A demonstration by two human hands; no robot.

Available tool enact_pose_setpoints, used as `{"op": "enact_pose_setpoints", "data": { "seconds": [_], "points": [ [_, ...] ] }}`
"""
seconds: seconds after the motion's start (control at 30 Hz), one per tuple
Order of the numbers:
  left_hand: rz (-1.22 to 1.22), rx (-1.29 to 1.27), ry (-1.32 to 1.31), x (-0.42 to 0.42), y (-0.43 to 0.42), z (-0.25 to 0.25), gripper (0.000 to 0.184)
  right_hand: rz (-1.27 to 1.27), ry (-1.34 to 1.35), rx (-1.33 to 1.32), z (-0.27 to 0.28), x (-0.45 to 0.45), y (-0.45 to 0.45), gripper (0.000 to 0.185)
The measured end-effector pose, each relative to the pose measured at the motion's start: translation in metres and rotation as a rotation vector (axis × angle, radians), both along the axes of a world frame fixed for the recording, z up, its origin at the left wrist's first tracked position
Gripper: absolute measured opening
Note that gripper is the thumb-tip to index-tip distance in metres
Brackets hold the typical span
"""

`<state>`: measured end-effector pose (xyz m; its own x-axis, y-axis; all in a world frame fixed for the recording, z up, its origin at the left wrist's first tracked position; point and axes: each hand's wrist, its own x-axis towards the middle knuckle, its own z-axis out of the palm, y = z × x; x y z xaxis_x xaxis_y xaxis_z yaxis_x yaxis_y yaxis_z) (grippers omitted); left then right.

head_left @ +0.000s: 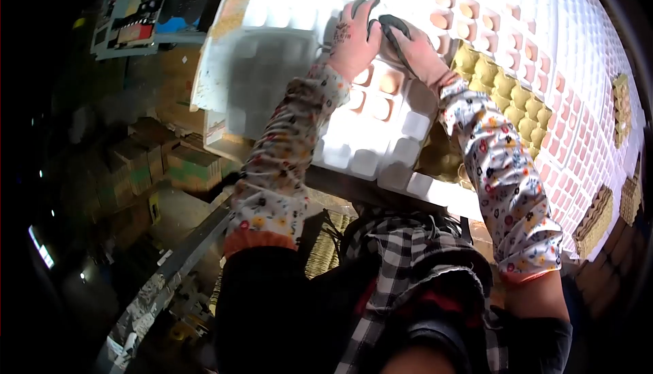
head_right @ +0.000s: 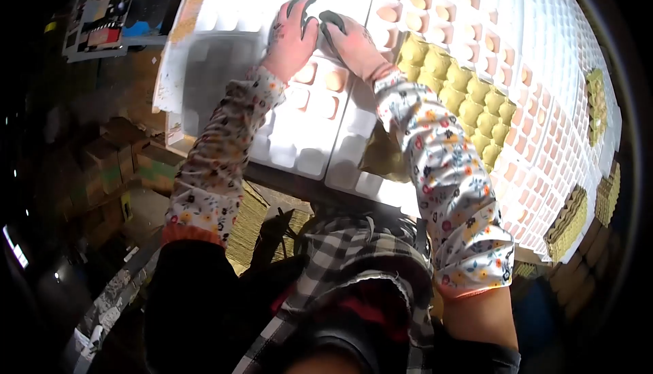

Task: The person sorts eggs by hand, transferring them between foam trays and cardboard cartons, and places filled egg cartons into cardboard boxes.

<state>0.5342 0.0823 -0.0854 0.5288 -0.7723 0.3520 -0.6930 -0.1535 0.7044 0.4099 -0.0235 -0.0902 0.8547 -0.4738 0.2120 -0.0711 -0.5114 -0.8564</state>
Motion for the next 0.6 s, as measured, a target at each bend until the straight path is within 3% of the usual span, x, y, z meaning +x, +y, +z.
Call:
{"op": "enact_pose_setpoints", "data": {
  "seconds": [0.07, 0.1, 0.17, 0.23, 0.3, 0.33, 0.37, 0.4, 0.43, 0.47, 0.5, 0.53, 0.6],
  "points": [
    [0.051, 0.300, -0.445, 0.004, -0.019, -0.044, 0.042, -0.091, -0.035, 0.428, 0.001, -0.007, -0.016, 0.034],
    [-0.006, 0.366, -0.538, 0.003, -0.020, -0.049, 0.044, -0.153, 0.026, 0.416, 0.029, -0.031, -0.024, 0.035],
    [-0.022, 0.188, -0.473, -0.029, -0.024, -0.018, 0.043, -0.244, 0.067, 0.427, 0.088, -0.091, -0.045, 0.037],
    [-0.289, 0.069, -0.222, -0.083, -0.022, 0.029, 0.046, -0.518, -0.101, 0.674, 0.099, -0.161, -0.058, 0.035],
    [-0.831, 0.217, -0.057, -0.159, -0.011, 0.046, 0.053, -0.701, 0.003, 0.733, 0.101, -0.232, -0.050, 0.034],
    [-0.968, 0.370, -0.305, -0.193, -0.005, 0.054, 0.054, -0.633, 0.025, 0.558, 0.088, -0.268, -0.040, 0.033],
    [-1.062, 0.465, -0.381, -0.222, 0.001, 0.047, 0.052, -0.775, 0.128, 0.690, 0.082, -0.294, -0.024, 0.033],
    [-1.150, 0.570, -0.459, -0.241, 0.005, 0.037, 0.051, -0.686, 0.232, 0.634, 0.098, -0.299, 0.003, 0.033],
    [-1.129, 0.543, -0.402, -0.246, 0.006, 0.032, 0.049, -0.657, 0.338, 0.555, 0.099, -0.308, 0.027, 0.035],
    [-1.112, 0.518, -0.349, -0.246, 0.008, 0.031, 0.047, -0.495, 0.506, 0.315, 0.096, -0.324, 0.043, 0.052],
    [-1.046, 0.510, -0.102, -0.235, 0.009, 0.039, 0.044, -0.336, 0.671, -0.012, 0.099, -0.329, 0.057, 0.064],
    [-0.835, 0.412, 0.109, -0.227, 0.019, 0.050, 0.046, -0.175, 0.818, -0.349, 0.101, -0.334, 0.067, 0.076],
    [-0.406, 0.284, 0.367, -0.203, 0.035, 0.061, 0.049, -0.086, 0.951, -0.427, 0.078, -0.347, 0.081, 0.088]
  ]
}}
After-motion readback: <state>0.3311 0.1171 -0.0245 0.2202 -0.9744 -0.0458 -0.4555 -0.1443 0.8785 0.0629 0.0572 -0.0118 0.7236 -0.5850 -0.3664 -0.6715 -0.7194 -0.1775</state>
